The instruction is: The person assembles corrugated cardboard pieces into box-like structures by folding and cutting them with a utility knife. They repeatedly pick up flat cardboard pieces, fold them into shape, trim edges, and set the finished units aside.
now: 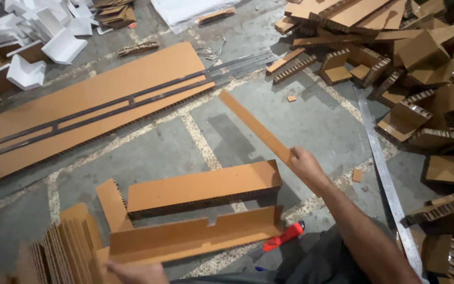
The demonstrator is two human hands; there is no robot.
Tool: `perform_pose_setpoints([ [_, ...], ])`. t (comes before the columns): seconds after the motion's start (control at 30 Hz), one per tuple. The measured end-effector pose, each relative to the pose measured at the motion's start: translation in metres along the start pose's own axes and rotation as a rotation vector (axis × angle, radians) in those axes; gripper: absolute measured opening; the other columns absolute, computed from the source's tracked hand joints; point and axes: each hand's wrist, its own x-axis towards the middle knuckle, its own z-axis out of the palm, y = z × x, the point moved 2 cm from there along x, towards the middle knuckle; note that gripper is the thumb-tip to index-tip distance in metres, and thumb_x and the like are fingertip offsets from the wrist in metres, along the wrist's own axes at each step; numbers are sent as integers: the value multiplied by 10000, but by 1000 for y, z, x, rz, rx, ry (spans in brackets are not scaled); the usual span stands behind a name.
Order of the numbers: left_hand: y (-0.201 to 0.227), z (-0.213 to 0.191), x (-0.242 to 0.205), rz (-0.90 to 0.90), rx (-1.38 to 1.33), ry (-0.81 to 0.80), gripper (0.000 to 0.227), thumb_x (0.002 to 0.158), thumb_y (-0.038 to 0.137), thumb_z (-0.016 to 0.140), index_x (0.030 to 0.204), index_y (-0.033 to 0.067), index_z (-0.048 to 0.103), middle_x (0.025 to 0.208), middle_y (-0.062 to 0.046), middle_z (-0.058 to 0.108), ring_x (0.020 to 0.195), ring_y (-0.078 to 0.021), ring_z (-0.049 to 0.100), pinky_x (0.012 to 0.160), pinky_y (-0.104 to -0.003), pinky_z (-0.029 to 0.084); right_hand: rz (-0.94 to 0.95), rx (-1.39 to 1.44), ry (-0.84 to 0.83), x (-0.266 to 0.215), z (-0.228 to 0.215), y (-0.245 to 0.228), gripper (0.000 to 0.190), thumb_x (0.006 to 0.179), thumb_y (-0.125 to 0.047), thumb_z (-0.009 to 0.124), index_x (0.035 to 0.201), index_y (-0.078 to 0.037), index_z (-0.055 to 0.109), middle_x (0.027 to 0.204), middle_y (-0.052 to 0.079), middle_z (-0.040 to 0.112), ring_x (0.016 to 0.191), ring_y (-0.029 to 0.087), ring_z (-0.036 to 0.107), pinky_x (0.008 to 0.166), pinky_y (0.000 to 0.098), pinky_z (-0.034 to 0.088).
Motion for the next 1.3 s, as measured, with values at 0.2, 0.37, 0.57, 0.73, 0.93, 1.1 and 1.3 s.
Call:
perform_pose_setpoints([
  [0.2,6,4,-12,17,49,36,758,998,693,296,1507,158,470,1551,-76,517,1421,-293,509,1153,-504,433,-807,30,808,137,-77,-183,699,900,31,632,1564,-1,417,1462,219,495,1314,386,518,1105,525,458],
  [0.37,-6,8,-8,-22,-12,49,789,983,737,311,1521,182,471,1550,-57,528,1417,-288,517,1143,-495,445,-919,218,277,101,-78,-262,365,1017,-19,640,1375,-84,607,1224,136,684,989,221,691,826,322,573],
  [0.57,-12,16,-19,-35,-59,70,814,960,743,324,1505,163,496,1517,-58,554,1387,-288,542,1139,-496,454,-803,-414,-698,-96,23,-171,741,759,-327,833,1394,-80,544,1373,202,619,1241,395,581,1004,504,455],
  [0.73,-16,27,-21,-14,-95,28,819,964,723,284,1520,153,474,1515,-50,556,1385,-299,532,1152,-493,430,-396,-616,-795,-129,23,-113,428,908,-356,619,1322,-244,622,1028,137,754,962,356,718,846,471,552],
  [0.93,-34,56,-40,186,354,-18,609,1008,420,456,1510,75,439,1337,-159,595,1216,-320,593,1071,-535,437,-381,-590,-310,-92,-4,-100,273,916,-373,629,1122,-208,695,902,170,744,857,418,695,710,533,541],
  [1.1,-69,129,-74,917,1639,-996,1046,545,342,932,1417,53,430,1450,-218,482,1365,-392,418,1065,-680,294,-180,-257,15,-74,-40,-91,314,947,-268,636,1226,-126,669,890,245,707,810,432,714,694,493,551],
  [1.3,-100,201,-36,837,2236,-1298,1001,654,252,915,1507,191,394,1550,-45,432,1482,-272,332,1078,-746,238,-293,-153,193,-71,-59,-94,279,944,-198,672,1196,-78,668,901,234,709,817,406,713,678,457,547],
])
